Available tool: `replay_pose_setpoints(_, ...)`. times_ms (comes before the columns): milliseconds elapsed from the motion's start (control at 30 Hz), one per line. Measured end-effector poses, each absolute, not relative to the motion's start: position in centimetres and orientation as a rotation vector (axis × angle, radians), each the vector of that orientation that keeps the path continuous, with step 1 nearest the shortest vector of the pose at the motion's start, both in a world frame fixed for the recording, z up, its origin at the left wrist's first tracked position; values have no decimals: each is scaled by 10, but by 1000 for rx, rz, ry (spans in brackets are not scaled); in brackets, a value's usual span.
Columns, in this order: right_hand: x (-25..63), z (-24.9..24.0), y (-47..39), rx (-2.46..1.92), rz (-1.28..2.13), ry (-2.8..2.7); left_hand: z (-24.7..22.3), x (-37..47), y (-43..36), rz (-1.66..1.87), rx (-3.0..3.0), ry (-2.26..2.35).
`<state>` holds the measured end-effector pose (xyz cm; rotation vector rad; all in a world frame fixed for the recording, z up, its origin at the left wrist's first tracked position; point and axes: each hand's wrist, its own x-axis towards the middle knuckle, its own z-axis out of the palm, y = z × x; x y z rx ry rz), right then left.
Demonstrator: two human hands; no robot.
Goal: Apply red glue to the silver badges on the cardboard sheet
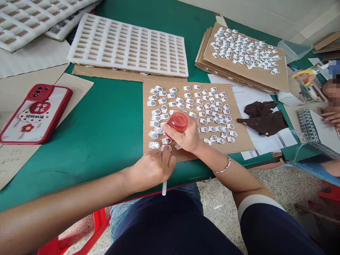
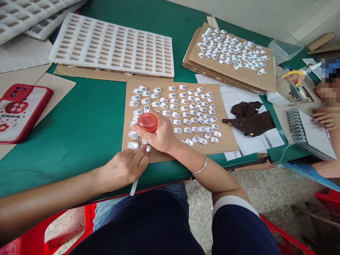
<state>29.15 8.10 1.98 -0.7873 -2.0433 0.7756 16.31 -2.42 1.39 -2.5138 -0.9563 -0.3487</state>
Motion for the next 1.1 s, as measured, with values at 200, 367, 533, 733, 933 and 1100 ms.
replay_pose_setpoints(200,292,19,83,-795,736,-2042,14,162,-24,-320,-2529,-954)
replay_pose_setpoints(367,292,19,84,-798,720,-2037,12,161,-25,-323,-2570,-975)
replay_pose_setpoints(533,293,18,85,-775,710,-2022,12,161,-25,-351,-2586,-998)
replay_pose_setpoints(733,295,18,86,-798,698,-2041,13,161,-23,-381,-2574,-1002)
replay_pose_setpoints(933,297,21,85,-779,688,-2044,15,161,-22,-392,-2572,-984)
replay_pose_setpoints(1100,297,23,84,-804,701,-2083,18,161,-20,-419,-2575,-1034)
